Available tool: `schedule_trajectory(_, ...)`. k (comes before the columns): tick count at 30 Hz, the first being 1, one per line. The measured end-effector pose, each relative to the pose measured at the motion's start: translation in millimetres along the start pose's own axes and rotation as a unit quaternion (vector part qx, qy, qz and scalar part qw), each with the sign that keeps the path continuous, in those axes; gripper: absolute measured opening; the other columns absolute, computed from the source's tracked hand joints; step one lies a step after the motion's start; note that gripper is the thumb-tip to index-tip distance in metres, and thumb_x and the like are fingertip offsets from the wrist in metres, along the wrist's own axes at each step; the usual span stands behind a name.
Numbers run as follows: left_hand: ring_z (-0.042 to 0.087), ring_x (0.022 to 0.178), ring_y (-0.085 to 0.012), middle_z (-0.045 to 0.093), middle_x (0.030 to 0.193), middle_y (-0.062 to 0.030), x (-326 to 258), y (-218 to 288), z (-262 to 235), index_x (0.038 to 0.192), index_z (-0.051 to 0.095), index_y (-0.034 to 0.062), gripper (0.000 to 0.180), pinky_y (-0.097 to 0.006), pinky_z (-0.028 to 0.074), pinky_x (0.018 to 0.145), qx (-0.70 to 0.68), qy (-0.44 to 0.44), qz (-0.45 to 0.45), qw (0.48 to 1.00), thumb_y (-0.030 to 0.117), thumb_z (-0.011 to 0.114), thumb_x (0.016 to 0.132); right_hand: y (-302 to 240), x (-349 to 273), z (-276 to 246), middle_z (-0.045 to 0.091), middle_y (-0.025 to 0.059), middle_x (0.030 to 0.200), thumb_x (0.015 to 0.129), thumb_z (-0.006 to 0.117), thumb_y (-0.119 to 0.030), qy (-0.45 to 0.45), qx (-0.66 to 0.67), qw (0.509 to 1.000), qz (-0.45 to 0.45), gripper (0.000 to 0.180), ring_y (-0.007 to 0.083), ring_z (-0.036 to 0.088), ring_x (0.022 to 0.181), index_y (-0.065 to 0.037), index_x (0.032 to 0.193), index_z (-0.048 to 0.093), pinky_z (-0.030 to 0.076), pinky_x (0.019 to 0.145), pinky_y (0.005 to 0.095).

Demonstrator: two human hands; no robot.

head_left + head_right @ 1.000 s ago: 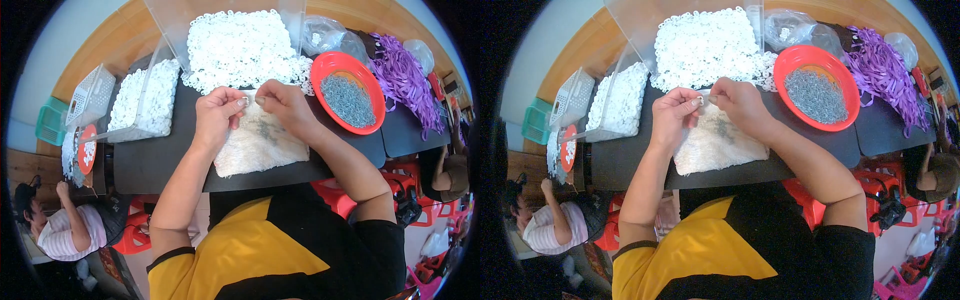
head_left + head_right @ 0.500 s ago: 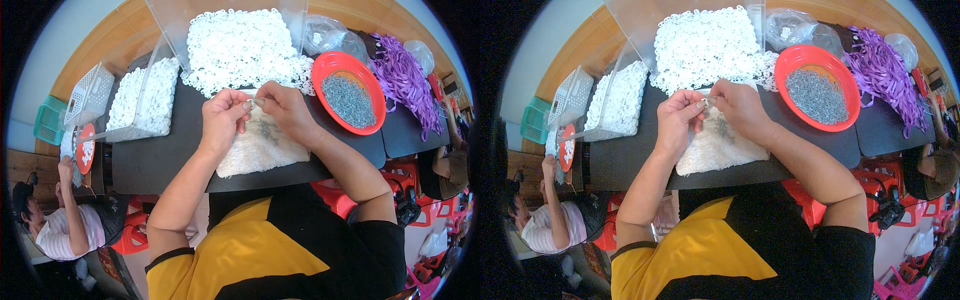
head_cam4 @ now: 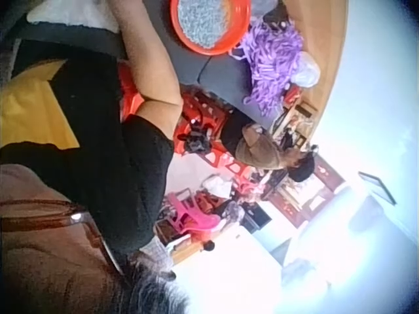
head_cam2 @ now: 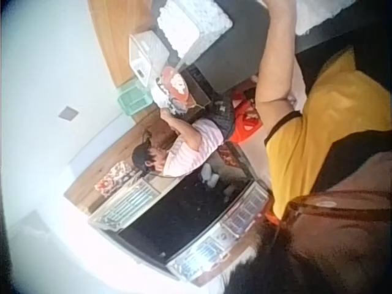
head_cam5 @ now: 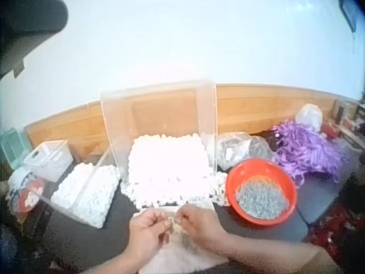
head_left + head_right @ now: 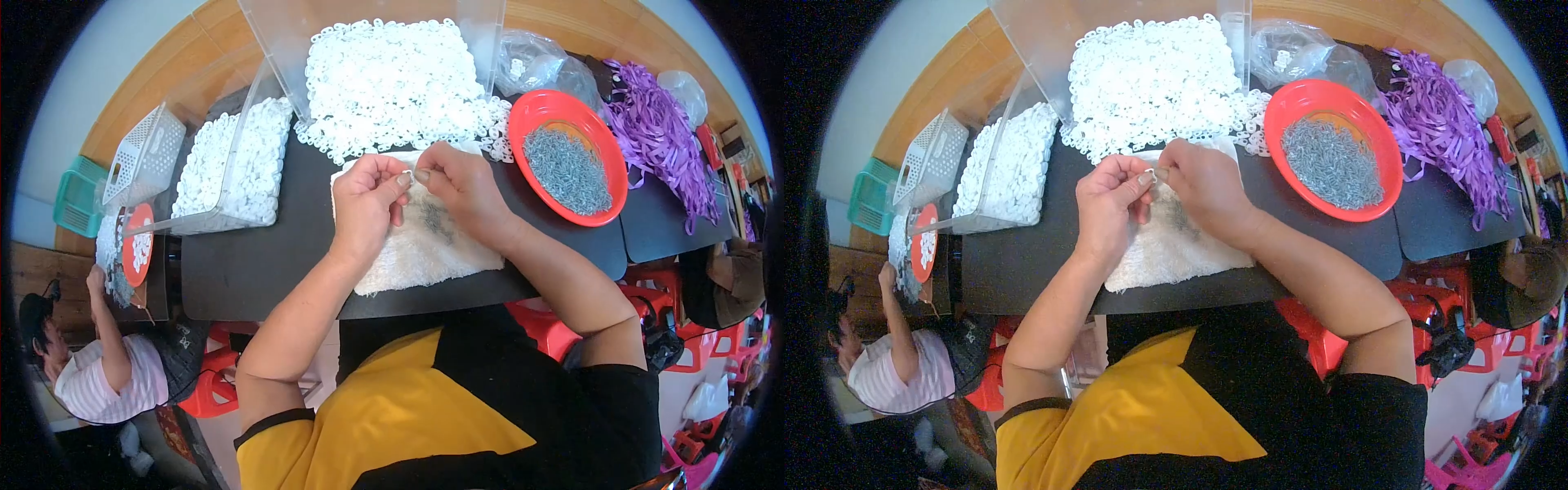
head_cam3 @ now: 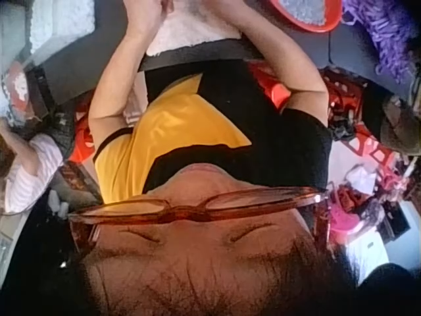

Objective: The recorder manually inserts small metal pins into white plastic rings to assemble small components at a workbench.

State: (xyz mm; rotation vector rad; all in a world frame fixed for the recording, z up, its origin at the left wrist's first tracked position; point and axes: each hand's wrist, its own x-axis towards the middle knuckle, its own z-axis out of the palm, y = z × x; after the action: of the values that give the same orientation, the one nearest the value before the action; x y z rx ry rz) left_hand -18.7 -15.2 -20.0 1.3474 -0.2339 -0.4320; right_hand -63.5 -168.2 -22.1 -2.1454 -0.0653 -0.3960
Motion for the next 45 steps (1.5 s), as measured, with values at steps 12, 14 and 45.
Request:
schedule_trajectory(12,0.049,0.053,-0.0078,0.057,0.072,-0.0037,-1,0,1,0.088,0.059,-0.0002,0.004,-0.022,0.039,0.043,-0.052,0.027,0.012,0.998,-0.003,0.056,0.089,-3,-2,5,0.065,0.015,0.078,0.086,0.06,-0.016,0.037,0.027,0.999,-0.007,0.011,0.0344,0.064,0.074,-0.006,0.09,0.062,0.049,0.064,0.0423)
schedule_trajectory(14,0.047,0.051,-0.0067,0.057,0.071,-0.0033,0,-1,1,0.087,0.059,-0.0004,0.004,-0.021,0.037,0.041,-0.066,0.034,0.014,0.997,-0.004,0.057,0.089,-3,-2,3,0.062,0.0098,0.076,0.086,0.057,-0.003,0.029,-0.001,1.0,-0.009,0.012,0.0155,0.06,0.069,-0.001,0.096,0.062,0.048,0.064,0.0283)
schedule_trajectory(45,0.046,0.055,-0.0052,0.055,0.064,0.0021,4,9,-8,0.083,0.061,0.0,0.006,-0.021,0.037,0.049,0.125,-0.031,-0.002,0.992,0.004,0.064,0.088,0,-6,3,0.063,0.0158,0.084,0.083,0.053,-0.008,0.02,-0.146,0.985,-0.094,0.01,0.037,0.062,0.075,-0.005,0.092,0.055,0.047,0.063,0.0481)
